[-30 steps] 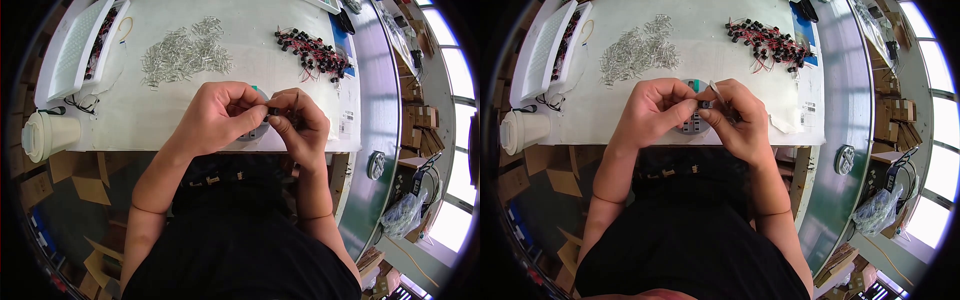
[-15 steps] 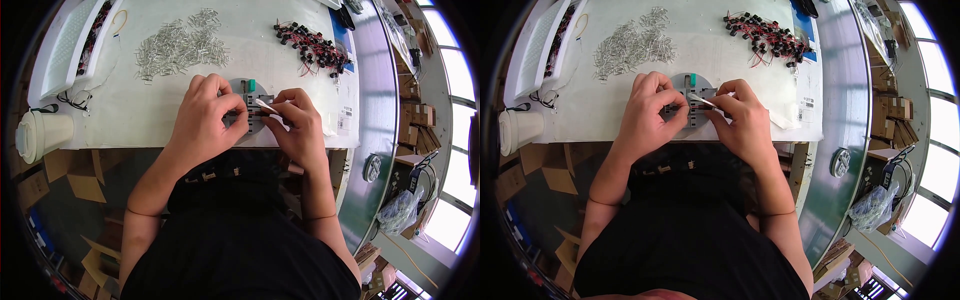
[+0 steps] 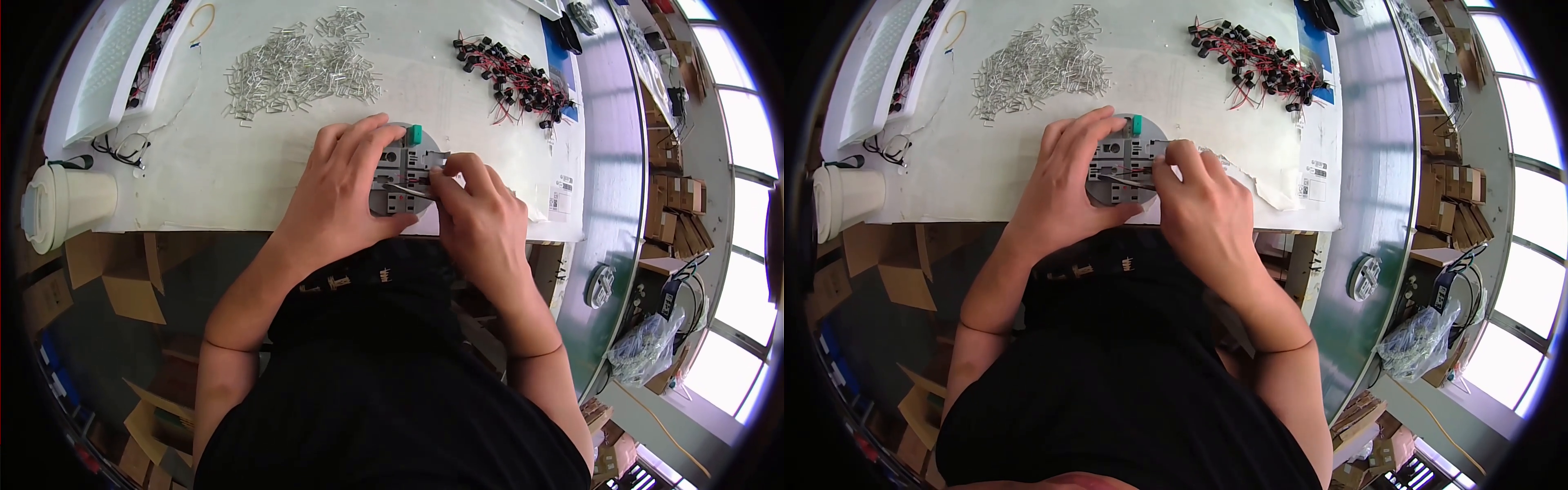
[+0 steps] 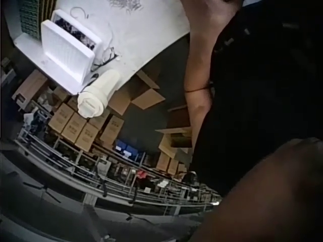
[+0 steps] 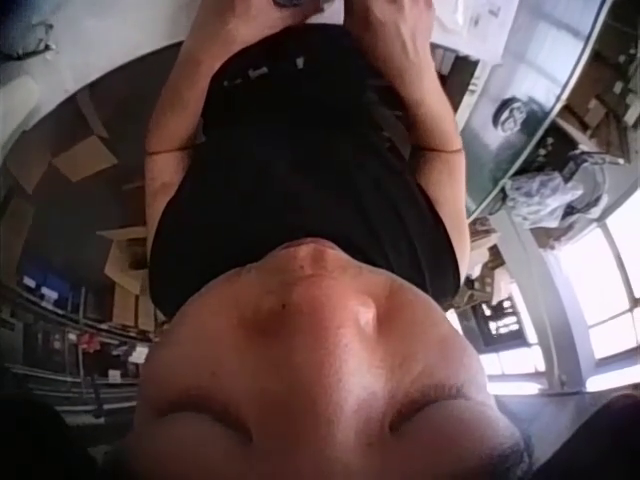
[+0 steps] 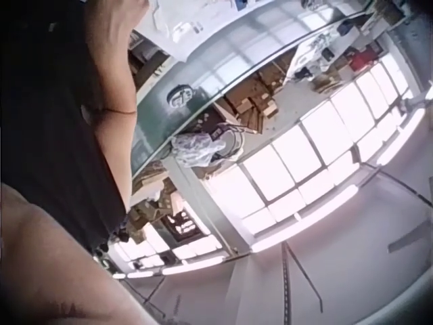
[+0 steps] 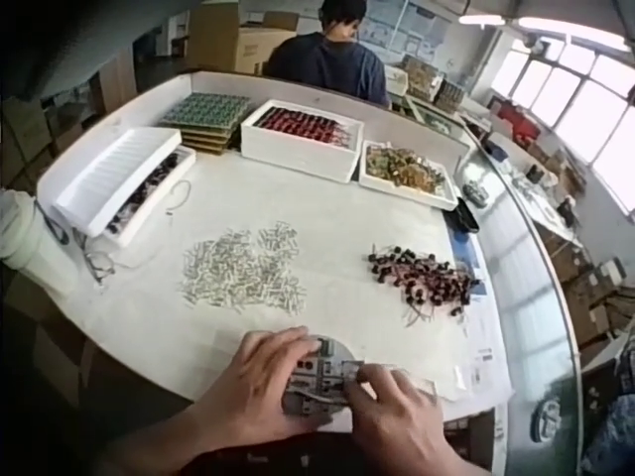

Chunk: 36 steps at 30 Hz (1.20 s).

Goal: The worker is using tweezers to meticulously place small electronic components into a circular assembly fixture at a manufacturing station.

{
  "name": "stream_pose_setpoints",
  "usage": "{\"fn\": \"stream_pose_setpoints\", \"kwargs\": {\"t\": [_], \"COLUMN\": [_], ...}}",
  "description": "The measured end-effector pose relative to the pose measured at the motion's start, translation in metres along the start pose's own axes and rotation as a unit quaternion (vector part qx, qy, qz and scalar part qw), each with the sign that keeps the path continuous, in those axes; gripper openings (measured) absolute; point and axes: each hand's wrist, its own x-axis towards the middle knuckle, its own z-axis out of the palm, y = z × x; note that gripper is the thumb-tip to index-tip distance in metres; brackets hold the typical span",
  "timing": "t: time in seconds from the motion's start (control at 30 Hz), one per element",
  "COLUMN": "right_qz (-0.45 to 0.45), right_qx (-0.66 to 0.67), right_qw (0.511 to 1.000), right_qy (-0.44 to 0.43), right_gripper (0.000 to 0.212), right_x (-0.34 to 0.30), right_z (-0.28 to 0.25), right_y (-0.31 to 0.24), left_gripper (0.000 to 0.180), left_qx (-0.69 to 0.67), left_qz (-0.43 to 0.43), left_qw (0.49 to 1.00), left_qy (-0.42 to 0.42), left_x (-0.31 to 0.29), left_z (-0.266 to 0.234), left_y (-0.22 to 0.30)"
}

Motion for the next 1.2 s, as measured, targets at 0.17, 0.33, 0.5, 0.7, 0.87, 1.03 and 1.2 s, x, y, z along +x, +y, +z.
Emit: {"fn": "stream_pose_setpoints", "kwargs": {"t": [0.17,0.33,0.5,0.7,0.87,1.03,1.2], "right_qz": [-0.115,-0.141,-0.131,0.067,0.112,0.034,-0.01], "right_qx": [-0.014,-0.026,-0.066,0.277,0.704,0.645,0.487], "right_qw": [0.991,0.984,0.985,0.957,0.655,0.734,0.848], "right_qy": [-0.062,-0.106,-0.087,0.051,0.25,0.208,0.209], "right_gripper": [0.015,0.024,0.011,0.025,0.046,0.057,0.06], "right_x": [0.018,0.022,0.013,-0.007,0.017,0.032,0.027], "right_z": [-0.012,-0.018,-0.013,0.011,0.025,0.055,0.057], "right_y": [0.019,0.021,0.001,0.016,0.002,0.01,0.002], "left_gripper": [0.091,0.092,0.092,0.091,0.091,0.092,0.098], "left_qx": [-0.005,-0.018,-0.02,-0.01,0.002,-0.002,0.018], "left_qz": [0.011,0.005,0.009,-0.004,0.015,0.009,0.006], "left_qw": [1.0,1.0,1.0,1.0,1.0,1.0,1.0], "left_qy": [-0.009,-0.012,-0.009,0.0,0.002,0.006,0.006], "left_x": [0.004,0.005,0.004,-0.001,0.0,0.005,0.005], "left_z": [-0.002,-0.002,-0.001,-0.002,-0.002,-0.001,0.003], "left_y": [-0.007,-0.008,-0.009,-0.006,-0.007,-0.009,-0.002]}}
